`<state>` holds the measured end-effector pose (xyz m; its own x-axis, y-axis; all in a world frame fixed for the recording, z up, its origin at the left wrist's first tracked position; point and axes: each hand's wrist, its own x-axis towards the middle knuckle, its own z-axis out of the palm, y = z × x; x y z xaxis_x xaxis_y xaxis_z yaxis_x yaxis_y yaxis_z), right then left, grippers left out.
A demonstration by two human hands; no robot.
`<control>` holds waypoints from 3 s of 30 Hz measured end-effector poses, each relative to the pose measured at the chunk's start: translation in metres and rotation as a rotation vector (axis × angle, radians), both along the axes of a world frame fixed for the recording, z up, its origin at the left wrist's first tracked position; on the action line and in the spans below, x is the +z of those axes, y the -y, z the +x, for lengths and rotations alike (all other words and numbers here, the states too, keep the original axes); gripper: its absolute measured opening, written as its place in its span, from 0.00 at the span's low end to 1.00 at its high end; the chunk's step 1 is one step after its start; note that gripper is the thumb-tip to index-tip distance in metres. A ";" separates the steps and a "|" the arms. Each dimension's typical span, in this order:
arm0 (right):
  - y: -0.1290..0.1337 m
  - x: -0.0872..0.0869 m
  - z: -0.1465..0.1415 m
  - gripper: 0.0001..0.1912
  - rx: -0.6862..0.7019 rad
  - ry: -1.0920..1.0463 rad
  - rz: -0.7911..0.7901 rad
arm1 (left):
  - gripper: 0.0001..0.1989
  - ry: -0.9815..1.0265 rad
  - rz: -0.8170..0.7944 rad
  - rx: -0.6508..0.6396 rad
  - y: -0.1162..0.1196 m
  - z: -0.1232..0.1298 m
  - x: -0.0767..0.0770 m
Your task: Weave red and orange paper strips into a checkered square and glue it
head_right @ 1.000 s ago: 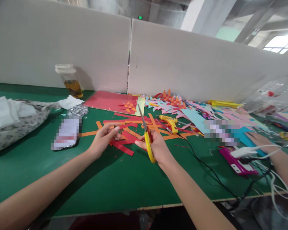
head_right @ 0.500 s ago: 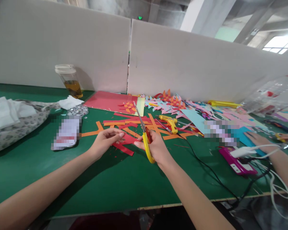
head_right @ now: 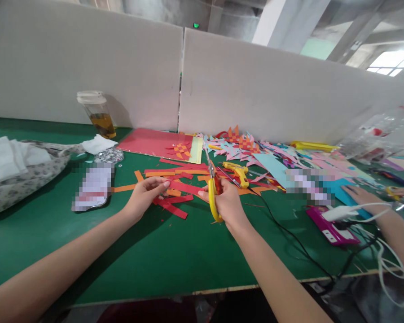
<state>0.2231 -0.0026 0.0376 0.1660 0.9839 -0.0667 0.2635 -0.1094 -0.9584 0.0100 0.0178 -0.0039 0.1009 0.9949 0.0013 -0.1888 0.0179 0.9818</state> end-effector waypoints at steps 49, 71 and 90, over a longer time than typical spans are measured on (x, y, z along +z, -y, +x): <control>0.019 -0.003 -0.029 0.24 0.135 -0.292 -0.250 | 0.17 0.201 -0.275 -0.183 0.007 0.006 0.009; 0.020 -0.015 -0.033 0.23 0.191 -0.138 -0.236 | 0.12 0.300 -0.226 -0.062 0.002 0.000 0.007; 0.029 -0.006 -0.039 0.22 0.119 1.067 0.167 | 0.12 0.420 -0.145 0.058 0.005 0.005 0.006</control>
